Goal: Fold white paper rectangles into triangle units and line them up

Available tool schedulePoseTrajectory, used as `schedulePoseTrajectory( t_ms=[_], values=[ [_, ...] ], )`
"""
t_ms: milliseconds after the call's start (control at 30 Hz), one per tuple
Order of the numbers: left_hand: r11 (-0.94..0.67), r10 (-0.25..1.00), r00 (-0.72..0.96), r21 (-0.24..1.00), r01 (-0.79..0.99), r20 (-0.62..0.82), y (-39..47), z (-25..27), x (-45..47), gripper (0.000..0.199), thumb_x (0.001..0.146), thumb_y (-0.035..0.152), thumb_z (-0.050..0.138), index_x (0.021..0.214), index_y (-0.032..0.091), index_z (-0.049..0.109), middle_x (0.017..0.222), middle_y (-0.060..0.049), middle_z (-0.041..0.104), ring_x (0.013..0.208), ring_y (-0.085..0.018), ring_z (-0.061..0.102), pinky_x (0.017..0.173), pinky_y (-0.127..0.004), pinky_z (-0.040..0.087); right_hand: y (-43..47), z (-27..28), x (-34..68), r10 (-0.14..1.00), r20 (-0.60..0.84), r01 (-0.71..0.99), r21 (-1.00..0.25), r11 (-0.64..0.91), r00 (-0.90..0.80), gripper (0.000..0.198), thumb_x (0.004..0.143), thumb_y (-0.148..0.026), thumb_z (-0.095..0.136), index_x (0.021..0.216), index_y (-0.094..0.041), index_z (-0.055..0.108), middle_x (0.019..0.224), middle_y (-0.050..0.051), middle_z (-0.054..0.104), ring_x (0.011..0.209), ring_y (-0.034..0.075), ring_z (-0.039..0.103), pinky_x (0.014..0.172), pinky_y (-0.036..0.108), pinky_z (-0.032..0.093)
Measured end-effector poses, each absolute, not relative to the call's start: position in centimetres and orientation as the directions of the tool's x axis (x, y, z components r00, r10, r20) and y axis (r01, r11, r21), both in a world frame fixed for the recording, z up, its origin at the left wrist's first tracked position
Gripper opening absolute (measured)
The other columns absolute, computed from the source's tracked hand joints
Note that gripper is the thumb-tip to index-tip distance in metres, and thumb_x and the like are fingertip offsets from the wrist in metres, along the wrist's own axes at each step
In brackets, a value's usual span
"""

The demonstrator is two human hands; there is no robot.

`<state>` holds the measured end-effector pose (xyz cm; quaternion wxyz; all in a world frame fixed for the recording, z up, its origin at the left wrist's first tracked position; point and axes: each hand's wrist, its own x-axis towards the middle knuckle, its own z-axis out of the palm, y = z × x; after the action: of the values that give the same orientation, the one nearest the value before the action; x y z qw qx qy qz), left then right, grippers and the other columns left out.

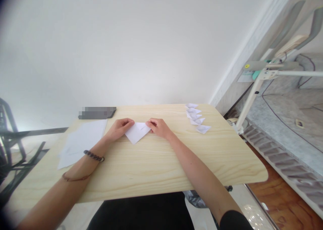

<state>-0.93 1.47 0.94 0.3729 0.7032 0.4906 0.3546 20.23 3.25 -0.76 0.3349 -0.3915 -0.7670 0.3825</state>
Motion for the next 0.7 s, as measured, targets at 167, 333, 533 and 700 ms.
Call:
schedulePoseTrajectory(
  t_ms=[167, 333, 533, 700],
  values=[
    [-0.240, 0.953, 0.278, 0.868, 0.434, 0.125, 1.38, 1.08, -0.92, 0.035, 0.076, 0.044, 0.045, 0.074, 0.012, 0.057, 0.063, -0.001, 0.052, 0.056, -0.010, 0.044, 0.048, -0.020, 0.033, 3.30, -0.94, 20.13, 0.862, 0.214, 0.358, -0.844, 0.400, -0.461, 0.028, 0.081, -0.036, 0.039, 0.069, -0.014, 0.052, 0.055, -0.002, 0.051, 0.049, 0.008, 0.046, 0.050, 0.019, 0.035],
    [-0.249, 0.953, 0.274, 0.852, 0.460, 0.130, 1.45, 1.03, -0.96, 0.034, 0.075, 0.043, 0.044, 0.073, 0.012, 0.057, 0.064, -0.001, 0.052, 0.056, -0.011, 0.044, 0.047, -0.019, 0.033, 3.18, -0.87, 20.05, 0.864, 0.218, 0.380, -0.830, 0.409, -0.454, 0.029, 0.081, -0.037, 0.039, 0.070, -0.014, 0.053, 0.055, -0.001, 0.050, 0.049, 0.008, 0.045, 0.050, 0.019, 0.034],
    [-0.270, 0.953, 0.258, 0.829, 0.490, 0.158, 1.45, 0.87, -0.91, 0.034, 0.075, 0.043, 0.043, 0.072, 0.012, 0.057, 0.061, -0.001, 0.052, 0.054, -0.010, 0.043, 0.045, -0.019, 0.032, 3.07, -0.74, 19.96, 0.864, 0.222, 0.399, -0.816, 0.419, -0.452, 0.028, 0.081, -0.036, 0.040, 0.070, -0.014, 0.054, 0.054, -0.002, 0.050, 0.048, 0.008, 0.044, 0.050, 0.020, 0.034],
    [-0.273, 0.950, 0.267, 0.835, 0.477, 0.159, 1.20, 0.89, -0.60, 0.035, 0.075, 0.045, 0.043, 0.075, 0.012, 0.058, 0.062, -0.001, 0.054, 0.054, -0.010, 0.044, 0.046, -0.019, 0.033, 2.87, -0.69, 19.82, 0.857, 0.268, 0.440, -0.768, 0.465, -0.439, 0.029, 0.081, -0.036, 0.040, 0.070, -0.014, 0.055, 0.055, -0.001, 0.049, 0.051, 0.008, 0.042, 0.051, 0.020, 0.032]
  ],
)
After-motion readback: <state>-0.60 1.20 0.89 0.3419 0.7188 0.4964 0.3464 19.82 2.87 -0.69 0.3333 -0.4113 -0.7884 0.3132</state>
